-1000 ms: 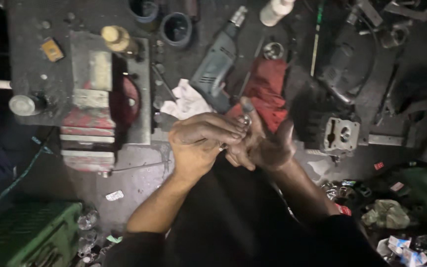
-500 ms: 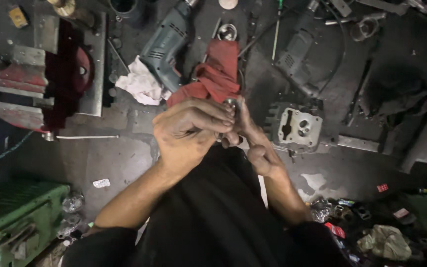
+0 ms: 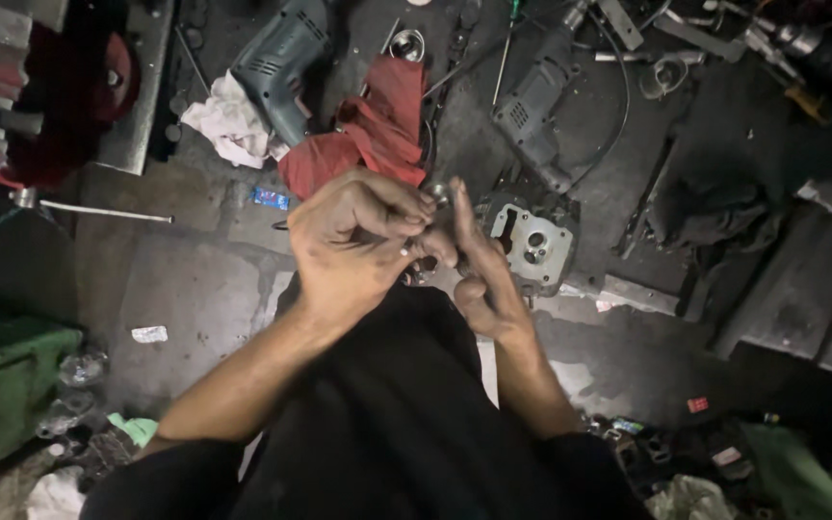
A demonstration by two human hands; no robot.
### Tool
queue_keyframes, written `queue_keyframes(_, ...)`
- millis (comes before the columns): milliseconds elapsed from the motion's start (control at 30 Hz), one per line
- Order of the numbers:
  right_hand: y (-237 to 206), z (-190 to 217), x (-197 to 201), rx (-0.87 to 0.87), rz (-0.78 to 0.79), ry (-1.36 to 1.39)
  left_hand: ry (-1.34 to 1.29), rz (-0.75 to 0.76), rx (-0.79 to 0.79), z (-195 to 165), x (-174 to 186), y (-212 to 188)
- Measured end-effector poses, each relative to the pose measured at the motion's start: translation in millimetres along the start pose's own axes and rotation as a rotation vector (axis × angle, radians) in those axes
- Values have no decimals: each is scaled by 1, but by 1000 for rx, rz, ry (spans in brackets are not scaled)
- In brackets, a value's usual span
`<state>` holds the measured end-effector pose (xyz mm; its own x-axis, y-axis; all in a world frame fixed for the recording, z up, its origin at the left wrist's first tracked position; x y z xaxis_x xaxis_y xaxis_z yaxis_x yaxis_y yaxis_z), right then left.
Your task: The person sits at a cluttered workbench and wipes a motorcycle engine cylinder head with a red cloth, then wipes small parts with a white cloth. They fit a part into the cylinder head, reposition the head on the bench, and use a power die grinder on the head, finally picking up a bottle from the bench.
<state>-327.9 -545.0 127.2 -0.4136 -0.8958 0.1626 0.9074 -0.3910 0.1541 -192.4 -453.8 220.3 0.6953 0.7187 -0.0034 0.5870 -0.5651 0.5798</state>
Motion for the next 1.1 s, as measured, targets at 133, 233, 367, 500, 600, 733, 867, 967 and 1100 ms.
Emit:
queue_keyframes(133, 3, 5, 7, 45, -25, -128, 13, 3, 4, 5, -2, 3)
queue_keyframes(233, 11, 2, 9, -45, -72, -295, -23, -12, -3, 10, 1, 8)
queue_keyframes(367, 27, 2, 0, -115, -85, -531, -133, -93, 110, 31, 17, 12)
queue_keyframes(500, 48, 17, -18, 31, -116, -801, -77, -107, 124, 47, 38, 26)
queue_keyframes(600, 73, 13, -28, -57, -111, -643, -91, -148, 125, 57, 60, 38)
queue_keyframes(733, 130, -3, -48, -211, -43, -76, -223, -236, 190, 81, 104, 45)
queue_keyframes(867, 227, -34, -84, -293, 6, -61, -186, -324, 246, 107, 159, 36)
queue_keyframes(967, 303, -28, -129, 87, 77, -605, -220, -369, 309, 125, 194, 17)
queue_keyframes(1100, 409, -69, -199, 223, 125, -1005, -176, -404, 331, 140, 230, -7)
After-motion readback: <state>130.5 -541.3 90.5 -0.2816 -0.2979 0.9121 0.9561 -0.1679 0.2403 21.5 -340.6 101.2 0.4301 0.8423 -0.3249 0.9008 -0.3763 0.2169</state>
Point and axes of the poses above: each hand's wrist, its own y-axis towards the middle knuckle, its own x-axis out of the back of the hand, z = x × y, the point moved 9 cm from there along y, towards the middle knuckle, and after that the axes turned 7 degrees about -x, right-handed, at the moved point
